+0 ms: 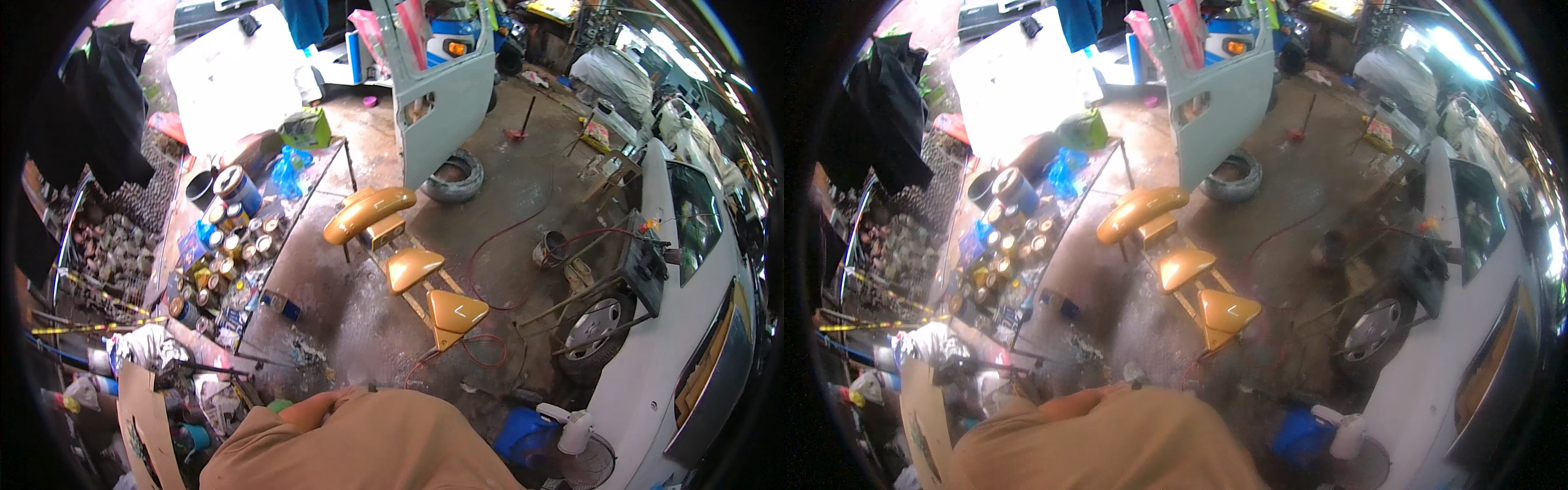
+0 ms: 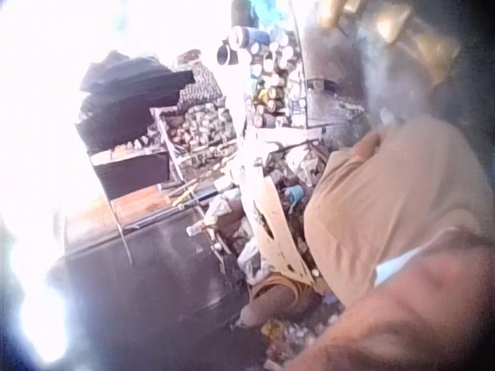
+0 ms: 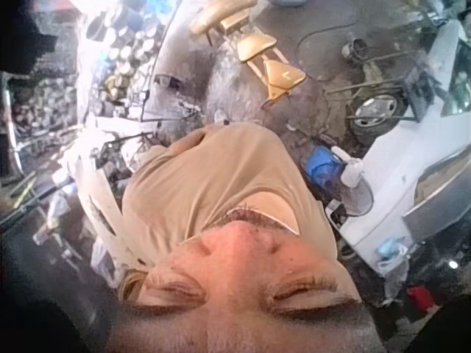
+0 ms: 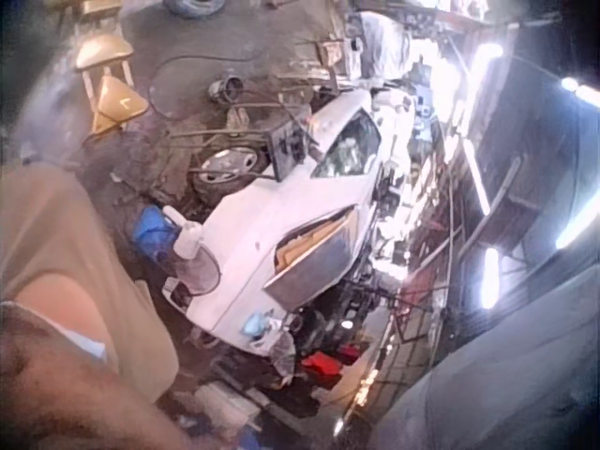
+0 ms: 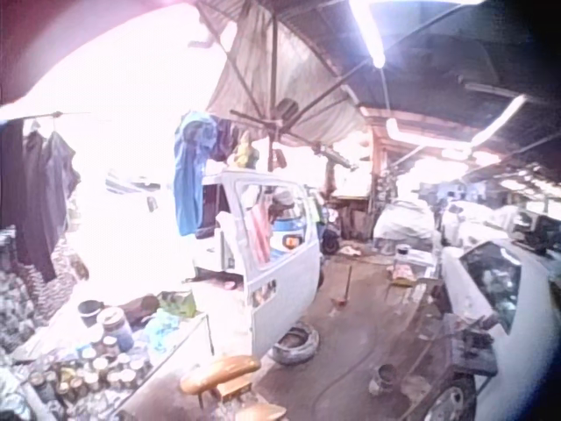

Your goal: The person uses a metal spatula to stir a brown substance inside a small paint can. They scrape the sides of the can to mix the contents thoroughly. The person then places the can back on a cluttered table among other paint cans and tools.

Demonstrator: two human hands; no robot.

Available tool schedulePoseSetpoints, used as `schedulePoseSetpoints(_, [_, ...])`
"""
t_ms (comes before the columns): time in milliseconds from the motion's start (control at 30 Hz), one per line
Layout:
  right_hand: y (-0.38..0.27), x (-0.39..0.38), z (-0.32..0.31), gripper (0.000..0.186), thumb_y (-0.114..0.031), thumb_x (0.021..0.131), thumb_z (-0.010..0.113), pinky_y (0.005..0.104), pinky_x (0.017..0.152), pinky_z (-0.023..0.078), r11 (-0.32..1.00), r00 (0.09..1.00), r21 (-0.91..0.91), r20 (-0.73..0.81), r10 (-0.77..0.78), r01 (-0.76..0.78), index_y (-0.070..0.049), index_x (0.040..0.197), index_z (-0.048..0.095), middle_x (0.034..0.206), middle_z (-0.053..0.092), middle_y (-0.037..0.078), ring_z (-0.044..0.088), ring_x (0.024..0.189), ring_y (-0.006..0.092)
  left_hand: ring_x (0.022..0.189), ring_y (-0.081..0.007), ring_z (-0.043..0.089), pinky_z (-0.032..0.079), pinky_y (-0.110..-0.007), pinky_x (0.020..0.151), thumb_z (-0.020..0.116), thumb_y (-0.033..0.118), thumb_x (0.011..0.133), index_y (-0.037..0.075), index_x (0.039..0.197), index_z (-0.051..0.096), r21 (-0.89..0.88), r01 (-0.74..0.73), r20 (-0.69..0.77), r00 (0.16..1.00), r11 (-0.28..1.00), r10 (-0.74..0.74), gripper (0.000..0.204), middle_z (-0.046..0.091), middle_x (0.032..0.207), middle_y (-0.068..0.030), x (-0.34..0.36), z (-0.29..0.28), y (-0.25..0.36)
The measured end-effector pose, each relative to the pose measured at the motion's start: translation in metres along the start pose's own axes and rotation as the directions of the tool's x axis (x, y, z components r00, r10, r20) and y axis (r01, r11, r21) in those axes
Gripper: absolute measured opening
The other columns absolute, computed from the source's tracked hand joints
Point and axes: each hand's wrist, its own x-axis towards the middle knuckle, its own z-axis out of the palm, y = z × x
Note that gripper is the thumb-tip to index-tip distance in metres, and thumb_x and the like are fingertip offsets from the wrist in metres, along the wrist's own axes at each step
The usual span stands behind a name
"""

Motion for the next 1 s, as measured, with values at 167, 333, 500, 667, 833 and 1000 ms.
schedulePoseSetpoints(167, [0.016,-0.015,0.003,0.063,-0.059,0.099,0.053,0.0449,0.095,0.052,1.000,1.000,0.007,0.005,0.012,-0.012,-0.008,0.135,0.062,0.129,0.066,0.012,0.063,0.114,0.0247,0.126,-0.0249,0.056,0.042,-0.043,0.111,0.039,0.053,0.107,0.008,0.144,0.055,-0.109,0.081,-0.015,0.996,0.991,-0.083,0.060,0.060,0.140,-0.0114,-0.017,0.001,-0.010])
schedulePoseSetpoints(333, [0.028,-0.046,0.004,0.063,-0.059,0.100,0.052,0.0450,0.094,0.052,0.996,0.998,0.083,-0.046,0.042,-0.039,-0.007,0.134,0.063,0.127,0.066,0.013,0.064,0.113,0.0246,0.125,-0.0244,0.057,0.042,-0.043,0.110,0.039,0.053,0.108,0.008,0.144,0.055,-0.152,0.159,-0.019,0.986,0.975,-0.164,0.061,0.060,0.140,-0.0108,-0.018,-0.005,0.001])
schedulePoseSetpoints(500, [0.015,-0.030,-0.019,0.061,-0.059,0.101,0.049,0.0444,0.091,0.052,0.968,0.973,0.217,-0.168,0.160,-0.122,-0.006,0.129,0.063,0.121,0.068,0.013,0.065,0.107,0.0246,0.119,-0.0239,0.060,0.045,-0.043,0.107,0.037,0.054,0.108,0.006,0.138,0.060,0.022,0.022,0.053,0.998,1.000,-0.023,0.061,0.062,0.137,-0.0101,0.042,-0.063,-0.019])
schedulePoseSetpoints(667, [-0.073,-0.011,-0.070,0.060,-0.060,0.103,0.045,0.0372,0.083,0.053,0.988,0.928,0.127,-0.372,-0.036,0.089,-0.007,0.125,0.063,0.116,0.070,0.008,0.067,0.100,0.0199,0.137,-0.0342,0.049,0.034,-0.043,0.117,0.033,0.058,0.106,0.001,0.150,0.046,0.184,-0.180,-0.061,0.979,0.966,0.194,0.073,0.049,0.151,-0.0196,0.132,-0.073,0.021])
schedulePoseSetpoints(833, [-0.217,0.036,-0.121,0.056,-0.056,0.105,0.046,0.0339,0.083,0.052,0.969,0.884,-0.068,-0.398,-0.245,0.238,-0.007,0.123,0.065,0.115,0.071,0.007,0.068,0.101,0.0192,0.148,-0.0376,0.035,0.027,-0.052,0.121,0.036,0.062,0.103,0.000,0.158,0.029,-0.068,-0.116,-0.104,0.989,0.991,0.109,0.082,0.033,0.162,-0.0213,0.156,0.018,0.074])
schedulePoseSetpoints(1000, [-0.341,0.145,-0.139,0.058,-0.053,0.105,0.046,0.0345,0.089,0.050,0.908,0.887,-0.294,-0.264,-0.379,0.300,-0.002,0.123,0.066,0.120,0.070,0.010,0.068,0.106,0.0214,0.150,-0.0372,0.030,0.025,-0.053,0.122,0.036,0.060,0.105,0.003,0.159,0.029,-0.354,-0.068,-0.130,0.991,0.933,0.022,0.078,0.033,0.162,-0.0214,0.248,0.061,0.089])
